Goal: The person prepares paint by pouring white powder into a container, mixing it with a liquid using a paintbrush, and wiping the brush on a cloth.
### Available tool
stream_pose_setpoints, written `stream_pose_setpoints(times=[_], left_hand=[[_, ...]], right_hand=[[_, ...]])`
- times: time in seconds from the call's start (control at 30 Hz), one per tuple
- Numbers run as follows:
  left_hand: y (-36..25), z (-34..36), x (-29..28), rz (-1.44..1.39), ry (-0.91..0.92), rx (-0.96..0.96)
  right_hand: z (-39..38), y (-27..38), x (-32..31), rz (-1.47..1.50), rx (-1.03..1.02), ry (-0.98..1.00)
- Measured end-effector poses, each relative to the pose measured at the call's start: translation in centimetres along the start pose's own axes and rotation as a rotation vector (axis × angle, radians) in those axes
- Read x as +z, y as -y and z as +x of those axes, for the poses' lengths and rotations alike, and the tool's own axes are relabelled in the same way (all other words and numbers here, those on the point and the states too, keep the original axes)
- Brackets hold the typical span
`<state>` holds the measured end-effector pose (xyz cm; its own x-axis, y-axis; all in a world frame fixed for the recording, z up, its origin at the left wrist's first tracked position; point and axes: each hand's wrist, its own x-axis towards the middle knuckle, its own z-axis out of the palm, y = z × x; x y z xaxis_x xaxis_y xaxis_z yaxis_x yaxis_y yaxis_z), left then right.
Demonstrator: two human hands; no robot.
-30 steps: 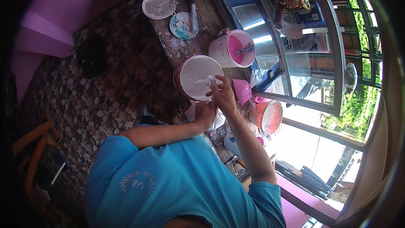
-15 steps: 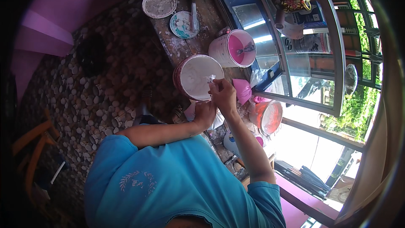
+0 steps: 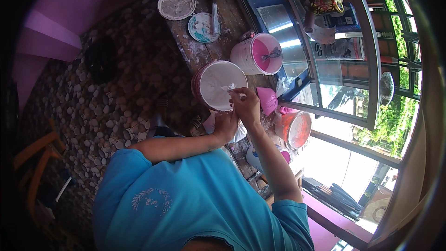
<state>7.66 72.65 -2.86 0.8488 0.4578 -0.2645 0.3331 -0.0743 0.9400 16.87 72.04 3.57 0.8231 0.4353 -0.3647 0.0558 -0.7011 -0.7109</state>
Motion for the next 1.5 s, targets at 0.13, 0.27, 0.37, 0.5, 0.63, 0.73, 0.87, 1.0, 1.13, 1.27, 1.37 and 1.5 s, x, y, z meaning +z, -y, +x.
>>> stream_pose_setpoints(times=[0.13,0.27,0.37,0.5,0.63,0.73,0.87,1.0,1.13,1.27,1.37,1.5], left_hand=[[-0.1,0.1,0.1,-0.051,-0.003,-0.047],[-0.2,0.1,-0.1,-0.087,-0.010,-0.055],[0.2,0.0,0.4,-0.053,-0.073,0.008],[0.4,0.2,0.4,0.020,-0.032,0.019],[0.1,0.2,0.2,-0.013,0.014,-0.030],[0.6,0.2,0.8,-0.002,-0.018,-0.006],[0.9,0.1,1.2,0.064,-0.076,0.062],[0.4,0.2,0.7,0.018,-0.023,0.022],[0.9,0.5,1.1,-0.010,-0.050,0.001],[1.1,0.7,1.5,-0.072,-0.140,0.026],[0.9,0.6,1.4,-0.086,-0.103,-0.004],[0.8,0.5,1.4,-0.087,-0.174,0.046]], right_hand=[[0.0,0.1,-0.1,0.021,0.014,0.013],[0.0,0.2,0.0,0.001,0.009,0.008],[0.4,-0.6,0.0,0.046,0.014,-0.009],[0.8,-0.9,-0.1,0.071,0.040,0.007],[0.9,-1.0,-0.2,0.054,0.039,0.012],[1.2,-1.9,0.0,0.078,0.020,-0.026],[1.0,-1.4,0.1,0.063,0.020,-0.030],[0.8,-1.4,0.4,0.065,-0.005,-0.066],[0.6,-0.6,0.2,-0.054,-0.054,-0.032],[0.8,-1.2,0.2,-0.087,-0.059,-0.047],[1.0,-2.0,0.6,0.054,-0.007,-0.109],[1.3,-2.0,0.5,0.137,0.074,-0.043]])
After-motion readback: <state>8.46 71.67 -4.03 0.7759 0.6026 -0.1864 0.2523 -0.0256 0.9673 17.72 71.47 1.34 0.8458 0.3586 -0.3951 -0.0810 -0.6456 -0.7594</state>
